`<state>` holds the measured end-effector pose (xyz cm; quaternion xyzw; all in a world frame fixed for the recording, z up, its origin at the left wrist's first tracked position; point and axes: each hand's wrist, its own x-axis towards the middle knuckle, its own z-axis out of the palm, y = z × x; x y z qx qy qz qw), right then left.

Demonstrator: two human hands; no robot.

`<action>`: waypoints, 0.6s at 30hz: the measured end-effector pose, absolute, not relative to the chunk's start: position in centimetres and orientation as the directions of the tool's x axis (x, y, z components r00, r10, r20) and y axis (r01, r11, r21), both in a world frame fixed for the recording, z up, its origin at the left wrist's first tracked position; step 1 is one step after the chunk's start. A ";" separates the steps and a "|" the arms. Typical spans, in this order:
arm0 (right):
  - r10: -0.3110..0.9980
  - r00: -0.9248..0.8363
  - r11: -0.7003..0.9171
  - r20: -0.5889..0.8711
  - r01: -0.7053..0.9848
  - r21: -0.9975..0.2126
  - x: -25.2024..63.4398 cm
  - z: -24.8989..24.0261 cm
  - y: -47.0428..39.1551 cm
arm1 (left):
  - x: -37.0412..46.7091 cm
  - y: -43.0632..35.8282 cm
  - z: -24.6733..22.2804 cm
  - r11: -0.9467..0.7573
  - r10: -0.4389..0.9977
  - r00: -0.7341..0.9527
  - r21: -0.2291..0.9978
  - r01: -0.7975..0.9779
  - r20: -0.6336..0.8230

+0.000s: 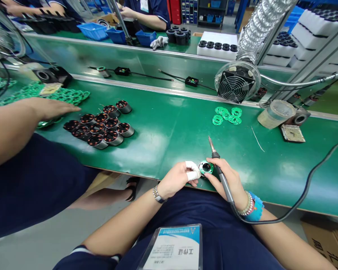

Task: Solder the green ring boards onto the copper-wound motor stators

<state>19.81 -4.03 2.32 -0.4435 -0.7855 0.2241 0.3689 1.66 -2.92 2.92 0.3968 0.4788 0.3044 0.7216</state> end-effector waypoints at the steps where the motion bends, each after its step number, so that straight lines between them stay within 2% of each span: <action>1: 0.863 -0.330 0.505 0.383 0.534 -0.678 19.8 2.3 -4.1 | 1.6 -3.0 2.9 0.524 0.805 0.354 0.850 -0.050 -0.476; 5: 0.863 -0.324 0.505 0.387 0.534 -0.678 19.7 2.0 -4.3 | 1.6 -3.4 2.8 0.605 0.759 0.360 0.792 -0.079 -0.543; 8: 0.867 -0.320 0.497 0.381 0.526 -0.690 19.7 1.9 -4.3 | 1.7 -3.8 2.9 0.613 0.769 0.345 0.774 -0.157 -0.539; 12: 0.869 -0.319 0.494 0.378 0.517 -0.699 19.6 2.1 -4.3 | 1.8 -3.7 3.1 0.612 0.769 0.356 0.773 -0.168 -0.531; 18: 0.811 -0.330 0.586 0.484 0.457 -0.669 20.8 3.9 -4.6 | 1.8 -3.3 3.0 0.622 0.760 0.353 0.769 -0.147 -0.546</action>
